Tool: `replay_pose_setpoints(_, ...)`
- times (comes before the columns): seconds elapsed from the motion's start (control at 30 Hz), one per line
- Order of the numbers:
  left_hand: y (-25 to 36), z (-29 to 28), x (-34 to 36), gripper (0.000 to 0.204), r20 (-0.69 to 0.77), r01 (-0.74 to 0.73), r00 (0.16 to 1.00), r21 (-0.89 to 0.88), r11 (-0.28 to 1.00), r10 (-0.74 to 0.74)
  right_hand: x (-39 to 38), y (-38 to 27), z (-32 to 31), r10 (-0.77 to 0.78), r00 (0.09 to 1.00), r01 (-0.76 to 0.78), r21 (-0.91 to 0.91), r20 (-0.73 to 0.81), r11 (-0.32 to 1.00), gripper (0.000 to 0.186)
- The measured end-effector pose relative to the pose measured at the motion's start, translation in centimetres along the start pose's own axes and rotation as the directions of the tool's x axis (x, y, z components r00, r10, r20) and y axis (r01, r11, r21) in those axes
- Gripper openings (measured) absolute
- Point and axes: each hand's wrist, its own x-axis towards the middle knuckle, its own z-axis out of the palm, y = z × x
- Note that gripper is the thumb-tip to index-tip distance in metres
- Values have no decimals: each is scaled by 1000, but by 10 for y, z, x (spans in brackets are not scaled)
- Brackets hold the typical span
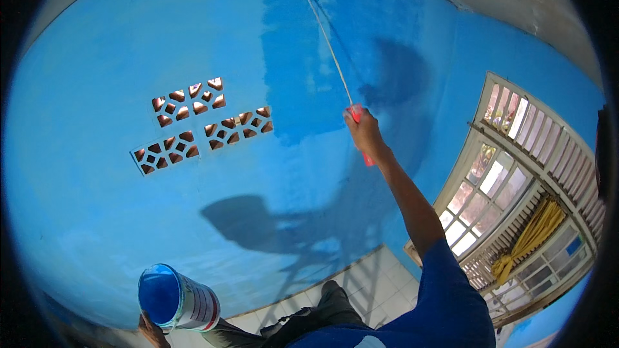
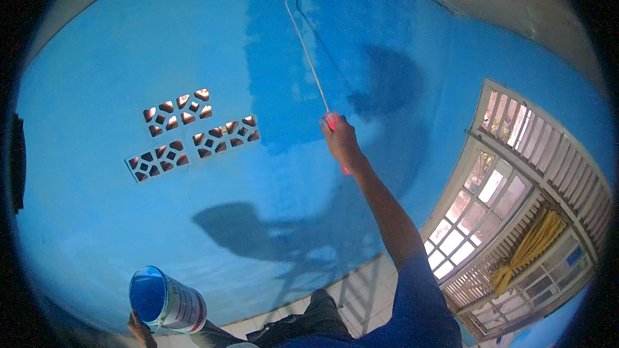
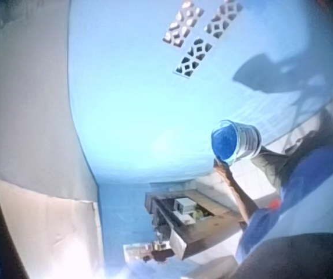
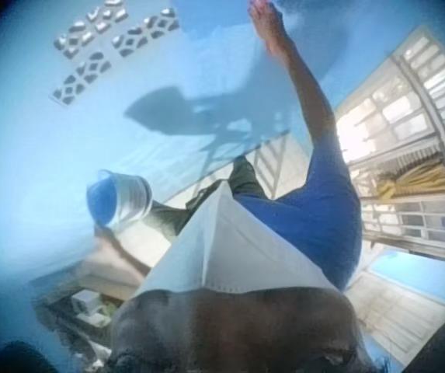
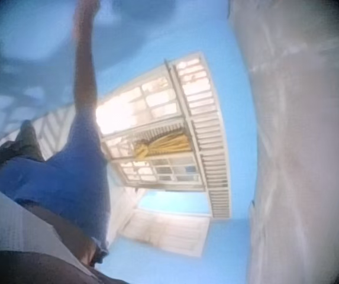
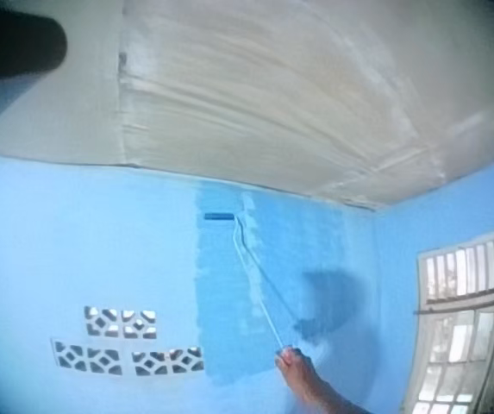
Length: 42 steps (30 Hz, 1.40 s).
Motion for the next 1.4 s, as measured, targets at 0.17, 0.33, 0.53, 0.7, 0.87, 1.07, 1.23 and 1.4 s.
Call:
replay_pose_setpoints(0.17, -12, 1, -2, 41, -10, -78, 997, 13, 997, 78, -25, 9, 18, 22, 999, -27, -102, -45, 994, 39)
replay_pose_setpoints(0.33, -18, -2, 5, 42, -17, -118, 993, 36, 992, 119, -99, 48, 38, -17, 1000, 16, -25, -24, 1000, 35)
replay_pose_setpoints(0.53, -15, 3, 9, 43, -137, -53, 989, -34, 998, 48, -40, 8, 22, 13, 1000, -15, -73, -28, 997, 38)
replay_pose_setpoints(0.7, -19, -1, 13, 43, -51, -137, 989, 34, 990, 139, -39, 16, 37, 8, 997, -12, -52, -73, 999, 41)
replay_pose_setpoints(0.87, -11, -5, 3, 43, -24, -158, 987, 49, 986, 159, -131, 79, 80, -5, 999, 5, -5, -50, 1000, 39)
replay_pose_setpoints(1.07, -3, -11, 0, 44, 13, -171, 985, 79, 982, 171, -130, 59, 61, -27, 999, 28, 33, -30, 999, 37)
replay_pose_setpoints(1.23, -15, 2, 7, 45, -45, -114, 993, -24, 993, 113, -87, 40, 55, 86, 996, -87, -77, -22, 993, 31)
replay_pose_setpoints(1.4, -16, -3, 7, 44, -17, -186, 982, 54, 981, 187, -139, 80, 82, 68, 997, -69, -67, -22, 995, 30)
